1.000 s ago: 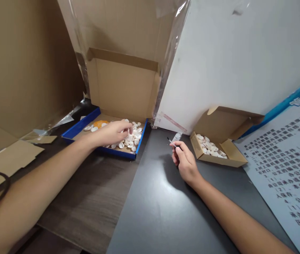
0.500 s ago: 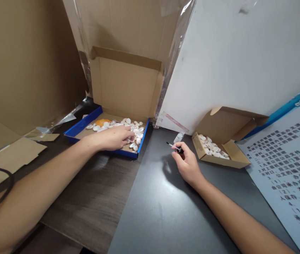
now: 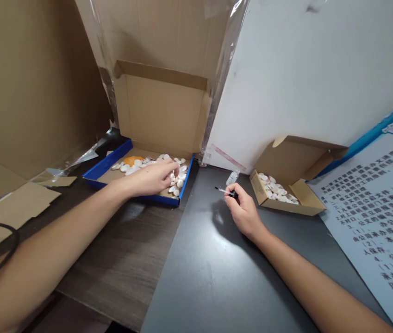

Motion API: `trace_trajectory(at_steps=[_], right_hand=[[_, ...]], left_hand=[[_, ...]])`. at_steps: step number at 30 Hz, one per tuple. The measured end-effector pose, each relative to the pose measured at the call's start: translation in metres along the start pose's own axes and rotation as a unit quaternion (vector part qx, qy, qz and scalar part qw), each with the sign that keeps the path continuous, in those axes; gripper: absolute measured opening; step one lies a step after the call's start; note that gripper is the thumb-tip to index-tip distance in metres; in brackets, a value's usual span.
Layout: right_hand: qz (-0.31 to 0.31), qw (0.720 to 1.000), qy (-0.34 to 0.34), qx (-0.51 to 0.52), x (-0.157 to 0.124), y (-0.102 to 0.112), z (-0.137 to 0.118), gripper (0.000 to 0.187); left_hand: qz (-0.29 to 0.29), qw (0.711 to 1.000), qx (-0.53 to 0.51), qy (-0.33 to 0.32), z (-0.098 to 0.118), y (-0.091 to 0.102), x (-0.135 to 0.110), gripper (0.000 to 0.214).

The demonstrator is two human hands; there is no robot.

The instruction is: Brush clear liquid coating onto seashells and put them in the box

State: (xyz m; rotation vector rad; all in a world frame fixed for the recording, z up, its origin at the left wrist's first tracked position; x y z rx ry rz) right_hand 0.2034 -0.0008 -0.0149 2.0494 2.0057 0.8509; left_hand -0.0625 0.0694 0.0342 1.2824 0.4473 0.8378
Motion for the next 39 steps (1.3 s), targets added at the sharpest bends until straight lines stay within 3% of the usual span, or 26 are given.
trace_trajectory(at_steps=[4, 16, 22, 26, 35, 39], right_hand=[[0.0, 1.0, 0.013, -0.005, 0.001, -0.001, -0.001, 0.006], [-0.001, 1.0, 0.022, -0.013, 0.001, -0.001, -0.001, 0.004], [-0.003, 1.0, 0.021, -0.015, 0.0, -0.001, -0.001, 0.004], [-0.005, 1.0, 0.026, -0.015, 0.0, 0.0, -0.001, 0.004], [-0.008, 0.999, 0.029, -0.022, 0.0, 0.0, -0.001, 0.003], [-0.007, 0.999, 0.031, -0.021, 0.0, -0.001, -0.002, 0.004]], left_hand=[[-0.002, 0.999, 0.041, -0.035, -0.001, -0.01, 0.003, 0.026], [-0.024, 0.993, 0.113, 0.014, 0.003, -0.019, 0.012, 0.028], [-0.004, 0.993, 0.119, 0.005, 0.004, -0.017, 0.013, 0.03], [0.033, 0.997, 0.075, 0.007, 0.0, -0.017, 0.013, 0.03], [0.017, 0.997, -0.059, -0.041, -0.006, -0.014, 0.009, 0.027], [0.03, 0.994, -0.103, -0.02, -0.002, -0.013, 0.007, 0.027]])
Point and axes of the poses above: each hand's wrist, its own x-axis towards the middle knuckle, its own y-axis out of the back of the hand, z = x × y, the point moved 1 cm from there along x, towards the middle knuckle, and after that the axes turned 2 degrees about -y, right-handed, at the moved point
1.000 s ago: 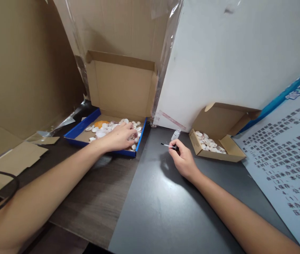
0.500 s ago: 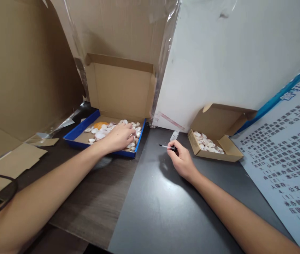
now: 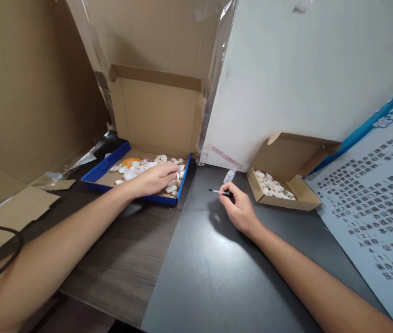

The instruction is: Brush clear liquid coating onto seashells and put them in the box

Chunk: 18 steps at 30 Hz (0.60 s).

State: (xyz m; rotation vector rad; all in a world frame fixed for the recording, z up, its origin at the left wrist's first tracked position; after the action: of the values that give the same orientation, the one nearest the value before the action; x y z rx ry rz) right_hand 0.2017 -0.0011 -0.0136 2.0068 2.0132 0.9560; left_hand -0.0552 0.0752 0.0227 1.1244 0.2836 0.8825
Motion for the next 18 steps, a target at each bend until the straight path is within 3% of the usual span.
trace_trajectory(at_steps=[8, 11, 14, 18], right_hand=[[-0.008, 1.0, 0.011, 0.004, 0.0, 0.001, -0.004, 0.006], [-0.012, 1.0, 0.027, 0.006, 0.0, 0.001, -0.005, 0.008], [-0.016, 0.999, 0.049, 0.015, 0.0, 0.001, -0.005, 0.011], [-0.004, 0.997, 0.075, 0.026, 0.0, 0.002, -0.004, 0.018]], left_hand=[[0.021, 0.998, -0.052, 0.001, 0.006, 0.001, 0.001, 0.028], [0.048, 0.992, -0.115, 0.035, 0.013, 0.004, -0.001, 0.028], [0.076, 0.971, -0.215, 0.075, 0.024, 0.008, -0.001, 0.024], [0.1, 0.918, -0.365, 0.115, 0.046, 0.007, 0.003, 0.015]])
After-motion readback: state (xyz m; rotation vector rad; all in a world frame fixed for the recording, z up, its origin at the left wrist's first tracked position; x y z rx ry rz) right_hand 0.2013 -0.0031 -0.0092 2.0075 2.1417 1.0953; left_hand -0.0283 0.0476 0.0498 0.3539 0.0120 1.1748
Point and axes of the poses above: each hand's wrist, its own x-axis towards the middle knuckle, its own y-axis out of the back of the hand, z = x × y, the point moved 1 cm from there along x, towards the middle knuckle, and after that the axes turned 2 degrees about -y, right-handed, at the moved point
